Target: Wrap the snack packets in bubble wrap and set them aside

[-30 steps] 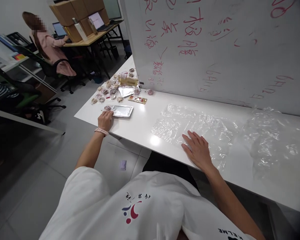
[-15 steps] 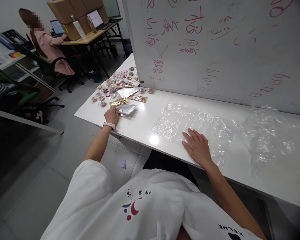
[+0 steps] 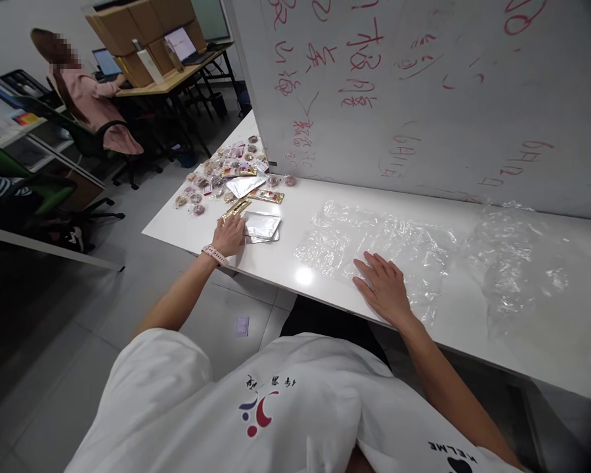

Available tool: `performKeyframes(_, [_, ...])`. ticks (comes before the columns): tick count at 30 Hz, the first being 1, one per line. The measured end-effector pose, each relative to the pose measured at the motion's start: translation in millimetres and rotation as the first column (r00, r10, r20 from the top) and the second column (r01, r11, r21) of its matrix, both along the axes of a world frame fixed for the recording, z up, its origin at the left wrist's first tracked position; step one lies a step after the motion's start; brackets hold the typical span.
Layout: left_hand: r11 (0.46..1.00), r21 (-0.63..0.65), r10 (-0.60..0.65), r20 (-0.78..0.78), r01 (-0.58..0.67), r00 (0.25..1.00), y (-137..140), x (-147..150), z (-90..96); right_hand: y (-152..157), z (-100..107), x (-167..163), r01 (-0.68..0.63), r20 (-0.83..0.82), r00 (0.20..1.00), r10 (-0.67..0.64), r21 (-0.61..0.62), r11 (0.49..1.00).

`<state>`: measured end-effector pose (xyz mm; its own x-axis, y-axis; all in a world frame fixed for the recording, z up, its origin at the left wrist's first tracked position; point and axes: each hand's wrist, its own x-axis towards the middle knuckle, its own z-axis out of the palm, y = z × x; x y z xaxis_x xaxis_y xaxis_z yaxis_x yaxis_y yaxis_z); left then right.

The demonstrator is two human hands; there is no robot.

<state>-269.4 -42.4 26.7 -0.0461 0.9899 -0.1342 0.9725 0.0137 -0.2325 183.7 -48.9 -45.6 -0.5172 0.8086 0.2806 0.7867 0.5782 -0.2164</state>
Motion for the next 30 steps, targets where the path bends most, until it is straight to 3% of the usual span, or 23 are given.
performKeyframes(6, [0.975,-0.105,-0.197,-0.016,0.194,0.98,13.3,28.2,1.3,-0.2,0.1,0.3,0.007,0.025,1.0,-0.007,-0.026,1.0])
performKeyframes(11, [0.975,-0.149,-0.159,0.068,0.167,0.985,42.6,24.1,7.7,-0.6,2.5,-0.6,0.019,0.035,0.999,-0.017,-0.043,0.999])
performKeyframes(17, [0.94,-0.248,-0.221,0.081,0.235,0.972,53.9,12.4,12.6,0.5,0.5,1.3,-0.018,0.002,1.0,0.018,-0.087,0.996])
performKeyframes(21, [0.969,-0.16,-0.185,0.037,0.188,0.982,54.2,23.1,9.3,-2.0,2.6,4.7,-0.109,-0.016,0.994,0.108,-0.109,0.988])
performKeyframes(25, [1.0,-0.007,-0.021,0.051,0.022,0.998,52.3,33.3,1.4,-4.8,5.2,6.4,-0.147,-0.038,0.989,0.143,-0.131,0.98])
performKeyframes(28, [0.986,0.112,0.114,0.104,-0.126,0.988,49.6,44.7,5.0,-5.1,4.5,6.2,-0.147,-0.083,0.987,0.137,-0.134,0.98])
performKeyframes(30, [0.96,0.223,0.127,0.187,-0.168,0.974,45.4,64.5,11.8,-4.5,3.7,5.9,-0.146,-0.142,0.982,0.127,-0.133,0.98])
